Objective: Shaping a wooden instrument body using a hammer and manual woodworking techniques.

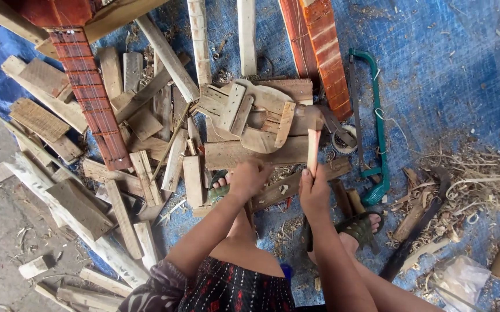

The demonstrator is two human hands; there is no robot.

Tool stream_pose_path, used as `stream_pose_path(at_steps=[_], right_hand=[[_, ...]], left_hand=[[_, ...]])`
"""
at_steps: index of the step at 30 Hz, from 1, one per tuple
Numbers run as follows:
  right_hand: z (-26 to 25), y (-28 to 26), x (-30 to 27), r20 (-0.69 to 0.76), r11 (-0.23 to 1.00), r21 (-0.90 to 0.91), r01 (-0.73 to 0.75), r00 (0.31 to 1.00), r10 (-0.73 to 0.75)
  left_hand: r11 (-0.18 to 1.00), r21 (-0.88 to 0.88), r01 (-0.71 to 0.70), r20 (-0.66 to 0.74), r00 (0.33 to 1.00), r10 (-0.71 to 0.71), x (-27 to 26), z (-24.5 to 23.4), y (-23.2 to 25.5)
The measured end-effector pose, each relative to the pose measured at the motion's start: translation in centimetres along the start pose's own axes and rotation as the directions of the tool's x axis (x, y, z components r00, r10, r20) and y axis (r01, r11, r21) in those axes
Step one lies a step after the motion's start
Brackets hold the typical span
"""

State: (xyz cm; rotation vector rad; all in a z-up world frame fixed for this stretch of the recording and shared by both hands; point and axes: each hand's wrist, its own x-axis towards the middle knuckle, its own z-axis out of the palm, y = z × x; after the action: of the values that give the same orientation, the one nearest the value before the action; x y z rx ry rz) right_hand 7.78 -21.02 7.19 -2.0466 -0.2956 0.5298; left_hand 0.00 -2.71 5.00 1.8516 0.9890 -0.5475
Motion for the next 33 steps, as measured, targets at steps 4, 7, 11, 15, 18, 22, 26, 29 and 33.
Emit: stream_pose_path(at_steps=[4, 7, 11, 15, 18, 22, 26, 29, 33], right_hand=[[-1.2, -0.1, 0.5, -0.01, 0.999, -0.032, -0.023, 1.0, 0.022], [-1.6, -1.6, 1.5, 0.022, 0.99, 0.141, -0.006, 1.0, 0.003], [-1.6, -4.0, 1.7, 0.054, 0.983, 0.18, 0.04, 0.997, -0.051], [-0.4, -1.9, 2.5, 0.119, 0.979, 0.198, 0.038, 0.991, -0.063], [-0.6, -3.3, 2.5, 0.077, 0.978, 0.2, 0.061, 0.994, -0.078], [-2.3, -5.1, 2.0, 0.061, 0.979, 0.176, 0.104, 0.991, -0.116], [-1.3, -2.7, 1.5, -0.086, 0.975, 0.107, 0.197, 0.978, -0.188], [0.2, 0.9, 2.4, -0.036, 0.991, -0.032, 0.133, 0.99, -0.134], [-0.3, -0.1, 2.1, 0.058, 0.992, 0.098, 0.077, 0.995, -0.083]], left_hand=[[0.862, 0.457, -0.22, -0.622, 0.614, 0.486, 1.9, -3.8, 0.5], [0.683, 0.675, -0.279, -0.498, 0.511, 0.701, 3.9, -9.4, 2.7], [0.555, 0.762, -0.335, -0.224, 0.667, 0.71, 8.6, -8.5, 1.2], [0.587, 0.745, -0.317, -0.205, 0.728, 0.654, 10.0, -7.7, 0.3], [0.557, 0.771, -0.309, -0.219, 0.693, 0.687, 9.6, -8.0, 0.5], [0.566, 0.762, -0.314, -0.226, 0.69, 0.688, 9.7, -7.7, 0.1], [0.554, 0.771, -0.314, -0.224, 0.681, 0.697, 9.7, -7.7, 0.1], [0.556, 0.769, -0.315, -0.217, 0.69, 0.691, 9.9, -7.7, 0.0], [0.539, 0.785, -0.304, -0.218, 0.68, 0.701, 10.6, -7.4, -0.5]])
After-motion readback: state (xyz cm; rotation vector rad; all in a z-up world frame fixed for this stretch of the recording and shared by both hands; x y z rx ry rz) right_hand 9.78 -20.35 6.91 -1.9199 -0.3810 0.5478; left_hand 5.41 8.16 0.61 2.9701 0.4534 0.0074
